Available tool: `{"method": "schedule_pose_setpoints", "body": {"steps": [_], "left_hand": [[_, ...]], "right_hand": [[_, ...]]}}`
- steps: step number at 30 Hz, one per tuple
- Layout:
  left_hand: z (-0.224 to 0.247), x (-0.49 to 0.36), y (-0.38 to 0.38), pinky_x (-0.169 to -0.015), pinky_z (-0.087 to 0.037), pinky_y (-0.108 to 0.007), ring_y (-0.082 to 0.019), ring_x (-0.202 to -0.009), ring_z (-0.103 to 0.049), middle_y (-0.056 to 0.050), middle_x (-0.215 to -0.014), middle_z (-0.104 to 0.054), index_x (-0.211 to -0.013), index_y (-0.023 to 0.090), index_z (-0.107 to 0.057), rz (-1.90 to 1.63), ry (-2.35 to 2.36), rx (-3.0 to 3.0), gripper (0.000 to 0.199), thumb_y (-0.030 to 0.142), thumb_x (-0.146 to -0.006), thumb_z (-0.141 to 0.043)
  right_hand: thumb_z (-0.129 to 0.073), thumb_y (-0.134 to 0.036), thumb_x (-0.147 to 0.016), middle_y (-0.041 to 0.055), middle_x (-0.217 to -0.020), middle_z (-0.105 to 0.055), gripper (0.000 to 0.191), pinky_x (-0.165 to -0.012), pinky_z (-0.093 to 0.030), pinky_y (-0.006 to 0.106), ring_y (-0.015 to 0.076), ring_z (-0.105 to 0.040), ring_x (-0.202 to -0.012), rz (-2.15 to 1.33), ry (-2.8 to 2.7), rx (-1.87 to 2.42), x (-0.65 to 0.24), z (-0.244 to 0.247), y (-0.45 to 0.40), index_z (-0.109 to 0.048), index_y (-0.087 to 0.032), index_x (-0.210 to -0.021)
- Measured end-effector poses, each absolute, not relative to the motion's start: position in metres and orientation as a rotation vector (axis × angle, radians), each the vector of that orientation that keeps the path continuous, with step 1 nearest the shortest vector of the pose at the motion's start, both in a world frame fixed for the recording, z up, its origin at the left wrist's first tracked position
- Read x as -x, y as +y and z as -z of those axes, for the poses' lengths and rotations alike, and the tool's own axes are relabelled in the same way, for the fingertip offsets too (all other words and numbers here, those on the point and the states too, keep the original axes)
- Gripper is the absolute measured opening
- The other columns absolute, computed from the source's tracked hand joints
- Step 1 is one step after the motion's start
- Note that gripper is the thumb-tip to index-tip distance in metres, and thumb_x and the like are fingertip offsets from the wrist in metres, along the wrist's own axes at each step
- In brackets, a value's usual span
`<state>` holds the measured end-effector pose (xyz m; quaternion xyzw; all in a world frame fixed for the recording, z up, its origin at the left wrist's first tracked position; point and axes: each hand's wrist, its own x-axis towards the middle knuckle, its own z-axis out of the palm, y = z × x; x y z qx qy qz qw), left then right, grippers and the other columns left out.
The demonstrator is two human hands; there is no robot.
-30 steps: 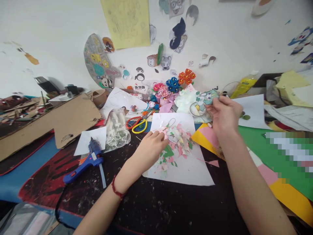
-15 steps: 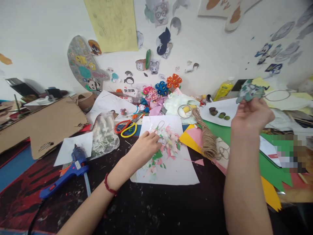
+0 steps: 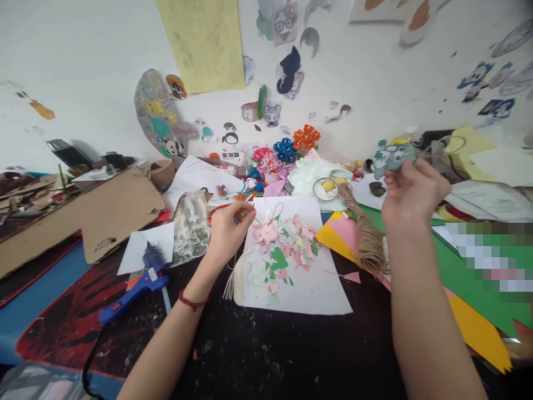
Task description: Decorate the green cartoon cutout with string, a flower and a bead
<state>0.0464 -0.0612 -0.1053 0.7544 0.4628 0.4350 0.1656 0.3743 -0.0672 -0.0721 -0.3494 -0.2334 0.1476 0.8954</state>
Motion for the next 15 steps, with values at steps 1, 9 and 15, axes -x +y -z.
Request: {"method": "schedule_pose_setpoints", "body": {"steps": [1,9,15], "left_hand": [[0.107,-0.045,-0.060,-0.068,-0.047,-0.026,-0.014,-0.070,-0.064,-0.003,-0.083,-0.073,-0.087,0.018,-0.068,-1.273,1.295,-2.060,0.010,0.026,-0.085,-0.062],[0.093,-0.036,-0.062,-0.062,-0.048,-0.022,-0.013,-0.072,-0.063,-0.004,-0.081,-0.070,-0.085,0.017,-0.066,-1.511,1.132,-1.674,0.020,0.037,-0.083,-0.066],[0.073,-0.028,-0.084,-0.055,-0.041,-0.020,-0.009,-0.064,-0.053,-0.004,-0.083,-0.069,-0.080,0.016,-0.062,-1.387,0.907,-1.460,0.020,0.035,-0.085,-0.064]], "right_hand": [[-0.054,0.006,-0.073,-0.0019,-0.052,-0.052,0.027,-0.046,-0.038,0.024,0.0097,-0.055,-0.043,-0.297,-0.512,0.723,-0.369,0.072,-0.067,-0.054,-0.015,-0.055],[-0.070,-0.014,-0.073,-0.0041,-0.057,-0.056,0.009,-0.048,-0.040,0.025,0.0086,-0.051,-0.043,-0.274,-0.822,0.784,-0.325,0.055,-0.084,-0.062,-0.016,-0.070],[-0.080,-0.034,-0.072,0.0008,-0.059,-0.063,0.022,-0.052,-0.044,0.026,0.0124,-0.057,-0.050,-0.696,-1.234,1.020,-0.269,0.055,-0.099,-0.070,-0.015,-0.074]]}}
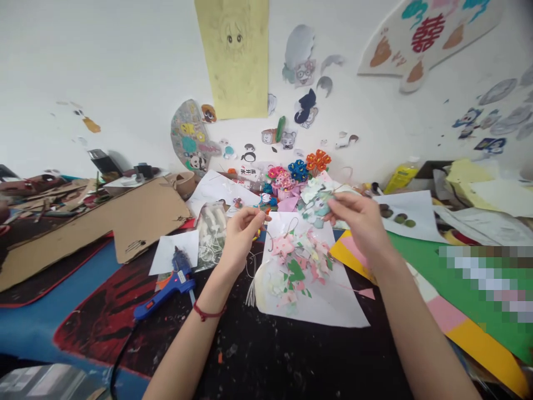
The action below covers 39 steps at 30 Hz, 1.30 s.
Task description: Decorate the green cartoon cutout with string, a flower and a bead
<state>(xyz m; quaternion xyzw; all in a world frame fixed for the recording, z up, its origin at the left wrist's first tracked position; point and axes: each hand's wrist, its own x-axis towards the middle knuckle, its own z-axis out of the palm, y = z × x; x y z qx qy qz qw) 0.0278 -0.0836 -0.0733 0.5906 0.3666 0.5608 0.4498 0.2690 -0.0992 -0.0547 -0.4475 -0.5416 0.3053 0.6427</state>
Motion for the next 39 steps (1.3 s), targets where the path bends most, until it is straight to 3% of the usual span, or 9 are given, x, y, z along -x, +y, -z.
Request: {"method": "schedule_pose_setpoints", "body": {"steps": [4,14,22,28,33,36,39], "left_hand": [[0.076,-0.016,-0.097,-0.056,-0.041,-0.020,-0.007,-0.060,-0.050,-0.003,-0.078,-0.068,-0.083,0.016,-0.061,-1.341,0.779,-1.333,0.018,0.033,-0.085,-0.066],[0.079,0.001,-0.115,-0.059,-0.043,-0.019,-0.010,-0.068,-0.060,-0.002,-0.072,-0.067,-0.085,0.014,-0.068,-1.387,0.821,-1.330,0.021,0.035,-0.083,-0.073],[0.082,0.007,-0.114,-0.061,-0.042,-0.016,-0.006,-0.066,-0.053,0.000,-0.078,-0.063,-0.083,0.015,-0.070,-1.499,0.767,-1.118,0.017,0.032,-0.083,-0.073],[0.078,0.007,-0.115,-0.051,-0.037,-0.015,-0.004,-0.055,-0.047,0.003,-0.066,-0.055,-0.083,0.013,-0.070,-1.390,0.685,-0.929,0.020,0.033,-0.081,-0.075],[0.079,0.001,-0.115,-0.047,-0.035,-0.014,-0.003,-0.053,-0.046,0.002,-0.066,-0.057,-0.083,0.013,-0.070,-1.348,0.680,-0.908,0.023,0.035,-0.079,-0.076],[0.084,-0.002,-0.114,-0.047,-0.033,-0.014,-0.003,-0.050,-0.044,0.002,-0.064,-0.057,-0.082,0.013,-0.070,-1.362,0.708,-0.934,0.023,0.035,-0.080,-0.075],[0.091,-0.005,-0.111,-0.048,-0.034,-0.015,-0.004,-0.052,-0.046,0.002,-0.063,-0.058,-0.081,0.013,-0.071,-1.409,0.755,-0.965,0.021,0.032,-0.077,-0.078]], "right_hand": [[-0.077,-0.046,-0.074,0.0000,-0.060,-0.061,0.032,-0.052,-0.045,0.026,0.0132,-0.058,-0.054,-0.902,-1.396,1.088,-0.233,0.060,-0.102,-0.065,-0.016,-0.074],[-0.073,-0.044,-0.080,0.0018,-0.065,-0.065,0.029,-0.054,-0.047,0.025,0.0142,-0.061,-0.059,-0.944,-1.467,1.045,-0.192,0.066,-0.101,-0.066,-0.016,-0.083],[-0.063,-0.052,-0.084,0.0015,-0.062,-0.064,0.036,-0.052,-0.046,0.025,0.0142,-0.060,-0.056,-1.090,-1.610,1.111,-0.168,0.093,-0.093,-0.063,-0.016,-0.085],[-0.069,-0.053,-0.078,0.0010,-0.055,-0.060,0.042,-0.052,-0.041,0.026,0.0142,-0.055,-0.053,-1.123,-1.795,1.101,-0.149,0.125,-0.088,-0.062,-0.016,-0.060],[-0.059,-0.053,-0.088,0.0057,-0.080,-0.067,0.039,-0.061,-0.041,0.027,0.0149,-0.055,-0.069,-0.914,-1.688,1.108,-0.158,0.114,-0.097,-0.072,-0.017,-0.085],[-0.047,-0.057,-0.094,0.0016,-0.064,-0.058,0.050,-0.054,-0.038,0.026,0.0113,-0.050,-0.055,-1.125,-1.693,0.976,-0.169,0.105,-0.104,-0.074,-0.015,-0.088],[-0.058,-0.055,-0.089,-0.0056,-0.049,-0.039,0.045,-0.046,-0.025,0.023,0.0066,-0.033,-0.046,-1.333,-1.709,0.898,-0.174,0.102,-0.108,-0.075,-0.014,-0.082]]}}
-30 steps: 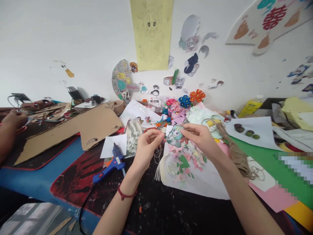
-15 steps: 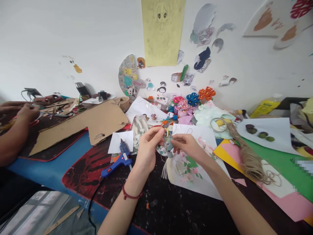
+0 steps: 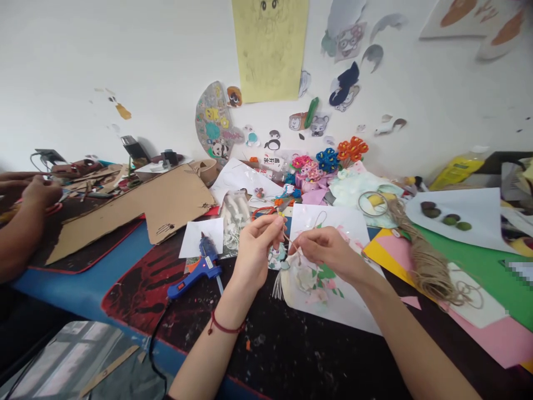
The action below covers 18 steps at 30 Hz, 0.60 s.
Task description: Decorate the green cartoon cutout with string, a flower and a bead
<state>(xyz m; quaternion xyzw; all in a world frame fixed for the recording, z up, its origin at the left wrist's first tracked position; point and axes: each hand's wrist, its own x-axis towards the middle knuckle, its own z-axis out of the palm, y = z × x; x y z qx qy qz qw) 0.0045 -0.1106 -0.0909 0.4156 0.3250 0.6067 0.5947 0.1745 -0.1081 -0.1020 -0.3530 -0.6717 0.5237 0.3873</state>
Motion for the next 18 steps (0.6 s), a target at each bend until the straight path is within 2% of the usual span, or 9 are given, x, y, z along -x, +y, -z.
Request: {"method": "schedule_pose_setpoints", "body": {"steps": [2,8,12,18], "left_hand": [[0.096,-0.007,-0.108,-0.049,-0.035,-0.015,-0.005,-0.055,-0.048,0.001,-0.063,-0.059,-0.080,0.012,-0.071,-1.443,0.788,-0.993,0.021,0.031,-0.075,-0.078],[0.105,-0.010,-0.105,-0.053,-0.038,-0.017,-0.006,-0.058,-0.050,-0.001,-0.071,-0.064,-0.087,0.013,-0.071,-1.403,0.838,-1.089,0.021,0.034,-0.081,-0.073],[0.104,-0.010,-0.110,-0.056,-0.042,-0.018,-0.007,-0.062,-0.053,-0.004,-0.080,-0.067,-0.092,0.015,-0.072,-1.355,0.814,-1.221,0.024,0.037,-0.088,-0.066],[0.102,-0.007,-0.117,-0.057,-0.043,-0.021,-0.009,-0.060,-0.054,-0.004,-0.076,-0.066,-0.091,0.018,-0.072,-1.362,0.733,-1.416,0.031,0.042,-0.096,-0.054]], "right_hand": [[-0.067,-0.051,-0.084,-0.0065,-0.048,-0.039,0.037,-0.044,-0.021,0.023,0.0052,-0.030,-0.045,-1.374,-1.697,0.923,-0.174,0.102,-0.110,-0.075,-0.015,-0.083],[-0.072,-0.040,-0.083,-0.0015,-0.056,-0.058,0.025,-0.042,-0.034,0.020,0.0066,-0.050,-0.046,-1.592,-1.428,0.822,-0.172,0.102,-0.113,-0.072,-0.016,-0.077],[-0.071,-0.037,-0.085,-0.0019,-0.058,-0.058,0.023,-0.041,-0.036,0.019,0.0060,-0.050,-0.044,-1.664,-1.238,0.685,-0.176,0.101,-0.112,-0.071,-0.017,-0.076],[-0.072,-0.036,-0.085,-0.0016,-0.058,-0.058,0.021,-0.042,-0.037,0.018,0.0054,-0.050,-0.044,-1.635,-1.192,0.603,-0.180,0.101,-0.111,-0.071,-0.017,-0.075]]}}
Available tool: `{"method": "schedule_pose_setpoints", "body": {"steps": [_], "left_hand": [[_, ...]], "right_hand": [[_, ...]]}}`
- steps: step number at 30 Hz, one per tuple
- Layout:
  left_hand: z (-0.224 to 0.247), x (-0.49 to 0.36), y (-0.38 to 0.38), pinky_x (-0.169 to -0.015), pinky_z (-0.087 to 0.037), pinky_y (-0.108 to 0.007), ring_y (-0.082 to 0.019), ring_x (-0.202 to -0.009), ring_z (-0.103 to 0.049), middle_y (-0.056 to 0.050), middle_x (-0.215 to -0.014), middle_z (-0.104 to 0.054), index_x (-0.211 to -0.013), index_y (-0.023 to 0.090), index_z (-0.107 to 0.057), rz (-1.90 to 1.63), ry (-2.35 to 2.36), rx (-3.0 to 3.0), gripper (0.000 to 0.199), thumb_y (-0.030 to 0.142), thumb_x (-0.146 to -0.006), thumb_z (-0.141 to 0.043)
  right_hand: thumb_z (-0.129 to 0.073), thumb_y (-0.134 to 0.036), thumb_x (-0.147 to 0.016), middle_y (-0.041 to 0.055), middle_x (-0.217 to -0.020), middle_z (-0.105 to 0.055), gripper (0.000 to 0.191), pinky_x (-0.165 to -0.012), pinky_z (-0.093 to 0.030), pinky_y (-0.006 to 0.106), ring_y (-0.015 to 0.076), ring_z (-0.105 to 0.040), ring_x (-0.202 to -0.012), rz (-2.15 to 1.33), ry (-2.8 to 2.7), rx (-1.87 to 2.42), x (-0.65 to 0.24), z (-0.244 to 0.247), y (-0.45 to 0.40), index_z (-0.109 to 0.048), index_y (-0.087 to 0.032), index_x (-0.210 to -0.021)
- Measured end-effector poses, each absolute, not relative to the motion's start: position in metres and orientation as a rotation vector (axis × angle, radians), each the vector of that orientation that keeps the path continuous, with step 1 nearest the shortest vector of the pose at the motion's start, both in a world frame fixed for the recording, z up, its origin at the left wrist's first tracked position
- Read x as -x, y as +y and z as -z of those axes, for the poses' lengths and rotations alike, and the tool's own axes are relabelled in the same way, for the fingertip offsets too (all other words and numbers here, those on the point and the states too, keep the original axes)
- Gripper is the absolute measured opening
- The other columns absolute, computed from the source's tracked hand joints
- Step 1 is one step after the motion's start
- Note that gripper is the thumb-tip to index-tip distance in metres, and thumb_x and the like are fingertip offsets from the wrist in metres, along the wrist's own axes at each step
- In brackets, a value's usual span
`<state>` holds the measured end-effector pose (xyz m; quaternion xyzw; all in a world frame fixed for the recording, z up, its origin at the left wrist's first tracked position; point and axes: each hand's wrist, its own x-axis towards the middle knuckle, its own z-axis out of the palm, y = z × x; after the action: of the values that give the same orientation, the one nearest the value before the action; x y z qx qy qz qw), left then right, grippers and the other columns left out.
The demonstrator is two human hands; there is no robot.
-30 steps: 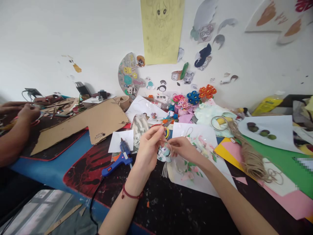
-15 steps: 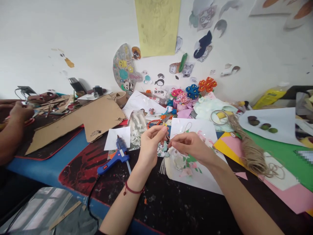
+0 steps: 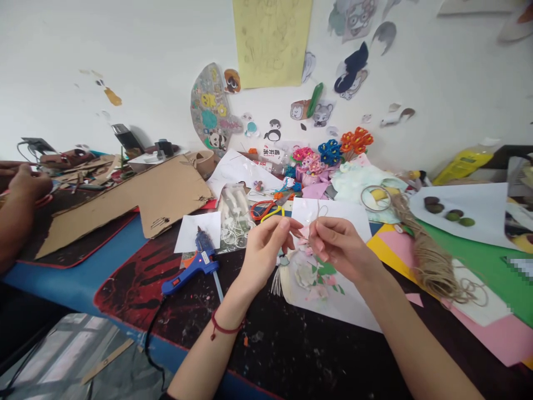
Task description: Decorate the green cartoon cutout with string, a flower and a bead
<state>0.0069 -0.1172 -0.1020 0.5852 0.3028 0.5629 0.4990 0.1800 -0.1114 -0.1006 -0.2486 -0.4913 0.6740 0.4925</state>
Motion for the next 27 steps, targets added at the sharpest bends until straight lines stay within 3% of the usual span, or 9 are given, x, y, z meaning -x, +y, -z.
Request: {"method": "schedule_pose_setpoints", "body": {"steps": [6,12,21,24,27], "left_hand": [[0.099,-0.006,-0.125,-0.060,-0.046,-0.024,-0.011,-0.065,-0.056,-0.004,-0.082,-0.068,-0.091,0.020,-0.071,-1.324,0.781,-1.434,0.016,0.035,-0.086,-0.069],[0.102,-0.007,-0.123,-0.055,-0.042,-0.023,-0.010,-0.057,-0.051,-0.001,-0.067,-0.061,-0.079,0.019,-0.067,-1.366,0.860,-1.414,0.017,0.035,-0.084,-0.071],[0.108,-0.009,-0.117,-0.057,-0.037,-0.024,-0.012,-0.056,-0.051,-0.002,-0.066,-0.064,-0.078,0.020,-0.067,-1.286,1.053,-1.697,0.020,0.037,-0.089,-0.064],[0.105,-0.014,-0.111,-0.058,-0.029,-0.026,-0.013,-0.053,-0.047,-0.001,-0.057,-0.061,-0.069,0.021,-0.067,-1.236,1.165,-1.961,0.023,0.033,-0.088,-0.065],[0.100,-0.023,-0.101,-0.055,-0.018,-0.027,-0.012,-0.046,-0.034,0.000,-0.045,-0.045,-0.050,0.019,-0.054,-1.189,1.279,-2.110,0.041,0.035,-0.086,-0.067]], "right_hand": [[-0.072,-0.037,-0.083,-0.0016,-0.057,-0.057,0.022,-0.042,-0.040,0.021,0.0074,-0.050,-0.044,-1.611,-1.215,0.634,-0.179,0.099,-0.112,-0.070,-0.017,-0.074],[-0.070,-0.034,-0.086,-0.0007,-0.059,-0.059,0.018,-0.043,-0.039,0.020,0.0077,-0.053,-0.047,-1.549,-1.258,0.651,-0.182,0.098,-0.114,-0.071,-0.018,-0.076],[-0.075,-0.040,-0.081,-0.0009,-0.058,-0.052,0.017,-0.044,-0.034,0.025,0.0096,-0.047,-0.049,-1.042,-1.160,0.808,-0.216,0.088,-0.105,-0.072,-0.023,-0.079],[-0.074,-0.041,-0.080,-0.0006,-0.058,-0.049,0.015,-0.044,-0.031,0.027,0.0108,-0.043,-0.050,-0.880,-1.093,0.863,-0.236,0.085,-0.099,-0.072,-0.026,-0.076],[-0.077,-0.039,-0.076,0.0008,-0.063,-0.052,0.015,-0.042,-0.028,0.027,0.0096,-0.039,-0.051,-0.815,-0.983,0.875,-0.253,0.082,-0.094,-0.071,-0.026,-0.071]]}}
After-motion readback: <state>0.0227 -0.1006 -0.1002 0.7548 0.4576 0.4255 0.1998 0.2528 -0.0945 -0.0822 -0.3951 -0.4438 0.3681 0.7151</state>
